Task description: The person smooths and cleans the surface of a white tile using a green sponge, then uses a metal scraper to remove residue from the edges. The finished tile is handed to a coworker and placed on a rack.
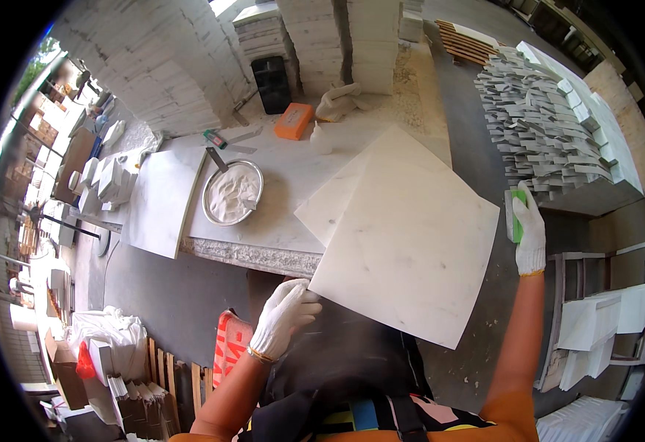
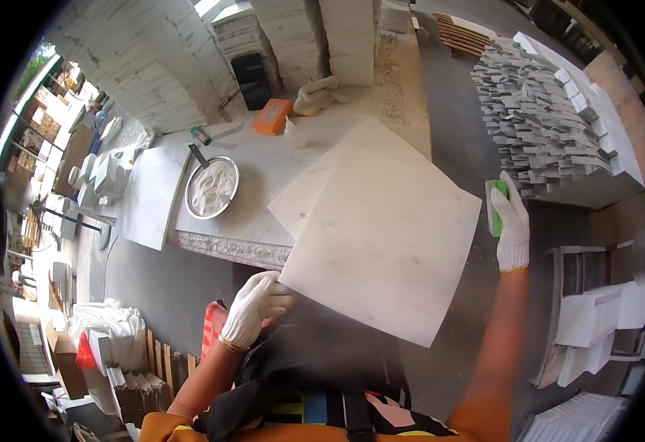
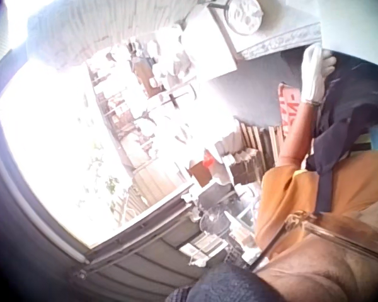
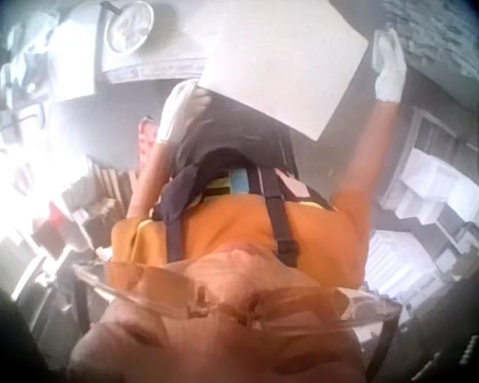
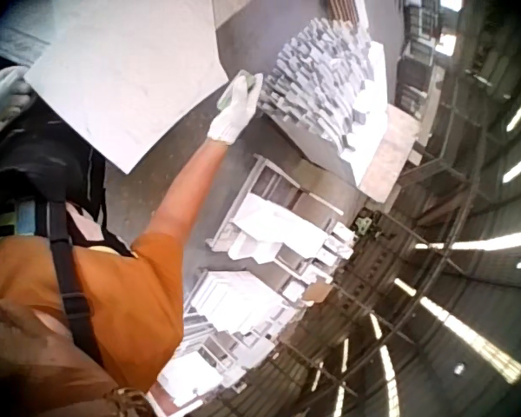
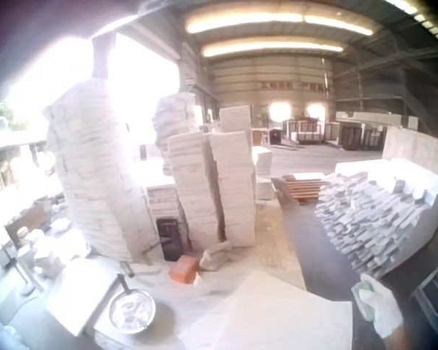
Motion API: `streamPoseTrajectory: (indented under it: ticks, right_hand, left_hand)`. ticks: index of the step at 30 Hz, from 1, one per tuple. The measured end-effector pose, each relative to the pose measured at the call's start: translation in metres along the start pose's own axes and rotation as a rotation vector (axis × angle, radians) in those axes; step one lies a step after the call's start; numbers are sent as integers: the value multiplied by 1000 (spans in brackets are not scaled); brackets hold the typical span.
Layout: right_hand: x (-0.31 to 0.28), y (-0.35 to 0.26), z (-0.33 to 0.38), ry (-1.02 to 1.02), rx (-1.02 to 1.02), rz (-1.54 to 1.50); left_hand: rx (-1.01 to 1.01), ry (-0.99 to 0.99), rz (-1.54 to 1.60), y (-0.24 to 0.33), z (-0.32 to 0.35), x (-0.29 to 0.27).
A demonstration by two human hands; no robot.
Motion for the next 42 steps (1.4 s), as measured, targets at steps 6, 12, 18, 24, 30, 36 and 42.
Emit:
streamPoseTrajectory:
  ticks: [6,12,18,24,30,36,42]
  right_hand:
    - [108,-69,48,-101,-485,676]
    - [184,-53,71,-273,-666,1067]
    - [25,-5,14,302,-209,712]
    - [15,83,31,94,437,-60]
    - [17,74,27,0,349,76]
    - [13,77,22,-21,333,142]
    - [17,63,49,18,266,41]
  left_hand:
    - [-188,-111,269,-34,-11,0]
    - [-222,-234,111,-48,-16,21]
    - [-165,-91,143,-44,-21,25]
    - [-105,-68,142,-35,-22,39]
    - [-42,-69,146,-39,-31,36]
    - [48,-48,138,-35,-31,44]
    - [173,-134,97,15,-18,66]
Point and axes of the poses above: each hand's wrist, its own z-axis away from the middle knuckle, its own x-axis out of the palm, y = z × x, the point moved 7 cm from there along -z, towards the middle knuckle, and after that the axes turned 12 degrees about z, right-handed, at the moved point
